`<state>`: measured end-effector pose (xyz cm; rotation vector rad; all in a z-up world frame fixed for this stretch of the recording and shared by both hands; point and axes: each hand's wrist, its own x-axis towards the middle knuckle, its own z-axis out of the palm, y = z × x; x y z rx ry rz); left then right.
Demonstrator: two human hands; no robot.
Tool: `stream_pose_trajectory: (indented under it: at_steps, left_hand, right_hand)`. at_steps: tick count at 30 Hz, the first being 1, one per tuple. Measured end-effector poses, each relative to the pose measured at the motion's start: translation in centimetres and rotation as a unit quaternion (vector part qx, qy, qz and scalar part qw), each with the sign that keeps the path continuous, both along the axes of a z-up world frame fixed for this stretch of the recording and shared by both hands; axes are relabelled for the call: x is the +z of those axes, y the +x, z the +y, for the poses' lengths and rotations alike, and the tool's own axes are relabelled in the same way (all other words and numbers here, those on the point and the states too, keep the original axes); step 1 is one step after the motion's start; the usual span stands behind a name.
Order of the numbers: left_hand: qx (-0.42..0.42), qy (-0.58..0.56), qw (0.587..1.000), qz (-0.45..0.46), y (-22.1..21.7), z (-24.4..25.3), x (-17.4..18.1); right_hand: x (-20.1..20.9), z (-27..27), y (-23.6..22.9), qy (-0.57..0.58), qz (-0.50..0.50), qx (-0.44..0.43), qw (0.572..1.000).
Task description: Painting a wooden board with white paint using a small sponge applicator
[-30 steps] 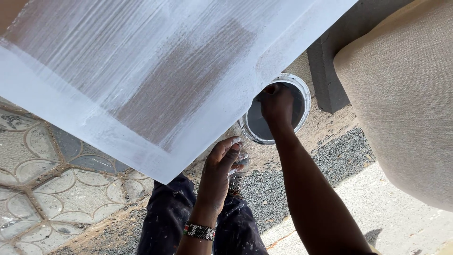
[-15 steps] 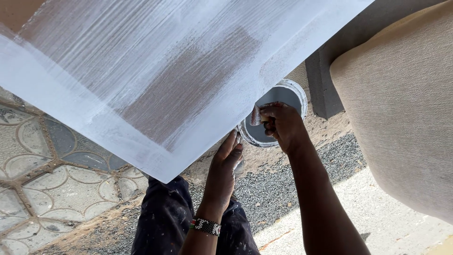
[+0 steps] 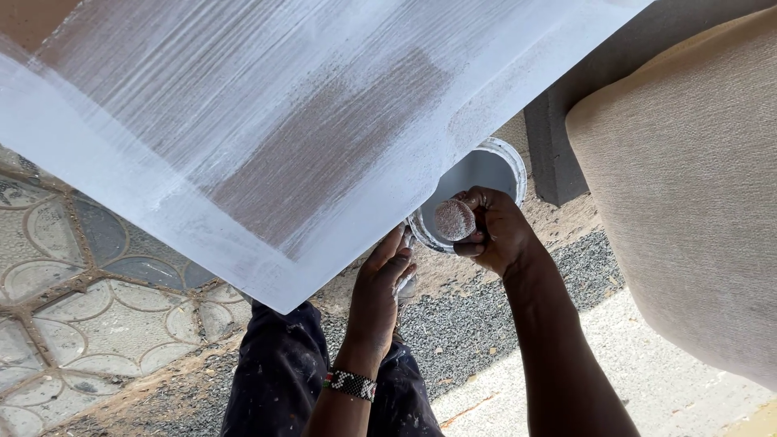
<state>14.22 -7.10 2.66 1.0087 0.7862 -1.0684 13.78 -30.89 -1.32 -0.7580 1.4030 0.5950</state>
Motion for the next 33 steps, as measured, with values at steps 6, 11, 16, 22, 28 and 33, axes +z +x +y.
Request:
stream_pose_trajectory:
  at_steps: [6, 11, 16, 22, 28, 33]
  left_hand:
    - [0.077, 0.041, 0.996, 0.032, 1.2, -0.2, 1.1]
    - [0.076, 0.037, 0.996, 0.024, 1.4, -0.1, 1.5]
    - [0.052, 0.025, 0.998, 0.014, 0.7, 0.1, 0.8]
    - [0.053, 0.016, 0.998, 0.012, 0.1, 0.1, 0.2]
    - [0.068, 0.029, 0.997, 0.023, 0.7, -0.2, 1.1]
    - [0.073, 0.026, 0.997, 0.024, 0.1, -0.2, 0.8]
  right_hand:
    - [0.8, 1.0, 0.5, -0.016, -0.011, -0.04, 0.999]
    - [-0.3, 3.6, -0.1, -0.247, -0.05, 0.116, 0.961]
    - [1.3, 4.5, 0.4, -0.218, -0.071, 0.205, 0.951]
    - [1.7, 1.6, -2.3, -0.005, -0.048, 0.019, 0.999]
    - [2.6, 1.5, -4.6, 0.047, -0.149, -0.128, 0.979]
    - [2.9, 1.0, -5.1, 0.012, -0.192, -0.096, 0.977]
